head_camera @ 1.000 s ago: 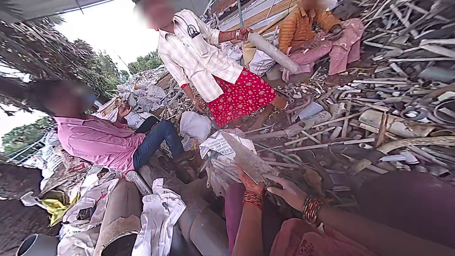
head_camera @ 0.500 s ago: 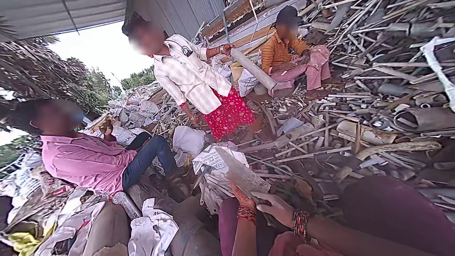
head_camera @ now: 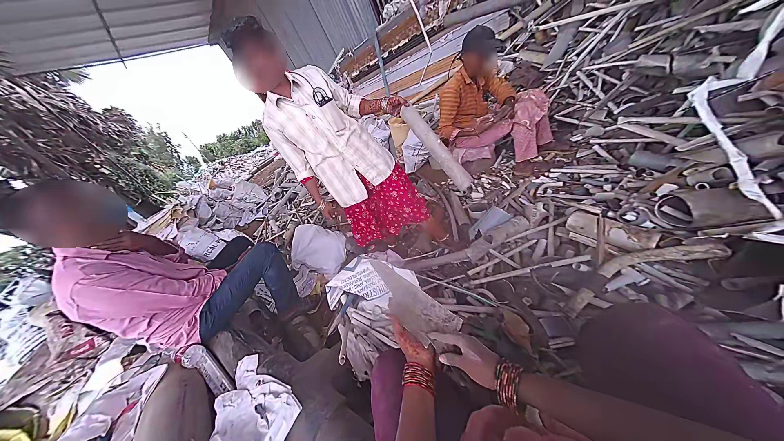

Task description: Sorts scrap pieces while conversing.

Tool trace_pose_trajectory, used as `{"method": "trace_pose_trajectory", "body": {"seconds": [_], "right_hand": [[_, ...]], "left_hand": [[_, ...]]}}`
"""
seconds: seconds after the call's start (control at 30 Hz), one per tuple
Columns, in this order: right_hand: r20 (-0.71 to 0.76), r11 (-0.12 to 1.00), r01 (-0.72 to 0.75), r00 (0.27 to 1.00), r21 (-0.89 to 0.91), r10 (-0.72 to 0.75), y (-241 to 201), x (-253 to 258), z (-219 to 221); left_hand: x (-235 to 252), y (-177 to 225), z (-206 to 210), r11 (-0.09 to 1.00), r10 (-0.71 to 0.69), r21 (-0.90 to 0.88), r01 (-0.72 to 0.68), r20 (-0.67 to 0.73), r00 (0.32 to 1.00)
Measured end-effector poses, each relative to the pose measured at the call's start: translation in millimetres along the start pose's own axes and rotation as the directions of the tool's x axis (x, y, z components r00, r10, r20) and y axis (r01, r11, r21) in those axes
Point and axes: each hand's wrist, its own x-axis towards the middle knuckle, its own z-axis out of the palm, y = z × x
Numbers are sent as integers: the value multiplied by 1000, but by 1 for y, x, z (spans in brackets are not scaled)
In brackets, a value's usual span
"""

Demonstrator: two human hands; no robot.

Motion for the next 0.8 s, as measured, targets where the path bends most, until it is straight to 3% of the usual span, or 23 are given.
{"method": "trace_pose_trajectory", "body": {"seconds": [0.1,0.27,0.5,0.67,0.8], "right_hand": [[-70,999,-29,997,-26,27,6,3,-3],[63,998,35,997,-58,-32,2,-1,7],[-93,989,-18,996,-144,4,8,4,-5],[-43,975,-80,996,-205,72,5,1,-2],[-11,983,-20,1000,-182,18,11,3,-5]], "left_hand": [[-6,1,6,999,-14,40,14,7,1000],[-7,0,5,991,95,101,-88,-69,993],[-2,-2,5,1000,-10,3,10,-34,999],[-6,1,3,999,-10,45,13,-67,998],[-7,3,5,999,-10,44,14,-91,996]]}}
